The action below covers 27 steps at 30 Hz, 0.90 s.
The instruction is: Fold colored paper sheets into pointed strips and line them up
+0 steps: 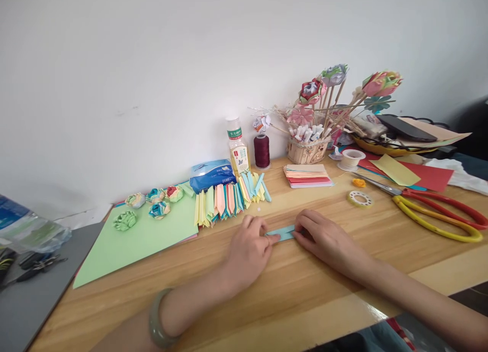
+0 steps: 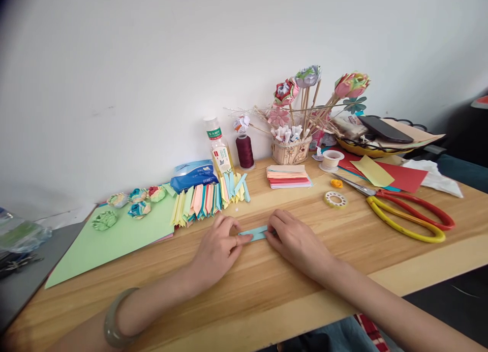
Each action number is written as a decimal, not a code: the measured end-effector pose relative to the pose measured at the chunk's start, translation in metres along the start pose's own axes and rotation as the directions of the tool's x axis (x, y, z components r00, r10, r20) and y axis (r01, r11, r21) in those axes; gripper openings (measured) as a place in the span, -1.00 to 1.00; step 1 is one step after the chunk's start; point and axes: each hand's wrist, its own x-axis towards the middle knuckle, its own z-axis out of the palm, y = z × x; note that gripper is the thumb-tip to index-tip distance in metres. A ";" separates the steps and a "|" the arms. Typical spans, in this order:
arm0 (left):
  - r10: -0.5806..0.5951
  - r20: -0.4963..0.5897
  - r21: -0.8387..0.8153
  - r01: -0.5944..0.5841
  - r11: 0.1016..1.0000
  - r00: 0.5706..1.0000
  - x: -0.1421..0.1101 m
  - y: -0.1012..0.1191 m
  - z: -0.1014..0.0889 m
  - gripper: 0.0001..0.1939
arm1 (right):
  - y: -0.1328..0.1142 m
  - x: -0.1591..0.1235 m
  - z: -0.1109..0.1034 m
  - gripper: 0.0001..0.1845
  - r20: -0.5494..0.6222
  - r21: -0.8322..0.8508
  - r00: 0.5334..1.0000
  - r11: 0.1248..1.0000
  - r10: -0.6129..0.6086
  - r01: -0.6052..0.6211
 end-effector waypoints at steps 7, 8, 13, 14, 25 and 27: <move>0.208 -0.003 0.169 -0.204 0.964 0.978 -0.012 0.007 0.006 -0.72 | -0.007 -0.008 -0.010 -0.69 -0.052 -0.231 0.965 0.943 -0.256 0.238; 0.186 -0.008 0.179 -0.182 0.967 0.983 -0.013 0.009 0.007 -0.71 | -0.011 -0.011 -0.009 -0.66 -0.057 -0.261 0.946 0.919 -0.320 0.295; 0.116 0.044 0.013 -0.117 0.993 0.992 -0.013 0.004 0.000 -0.66 | -0.025 -0.026 0.004 -0.51 0.040 -0.198 0.960 0.939 -0.278 0.281; 0.117 0.069 -0.034 -0.115 0.993 0.991 -0.013 0.000 -0.003 -0.65 | -0.023 -0.027 0.005 -0.45 0.081 -0.158 0.961 0.949 -0.263 0.273; 0.203 0.289 0.051 -0.227 0.972 0.935 -0.026 -0.020 -0.012 -0.54 | -0.003 -0.015 -0.017 -0.36 0.381 0.166 0.884 0.960 -0.272 0.223; 0.205 0.295 0.076 -0.236 0.969 0.933 -0.029 -0.019 -0.012 -0.54 | -0.006 -0.017 -0.017 -0.34 0.375 0.167 0.885 0.960 -0.274 0.227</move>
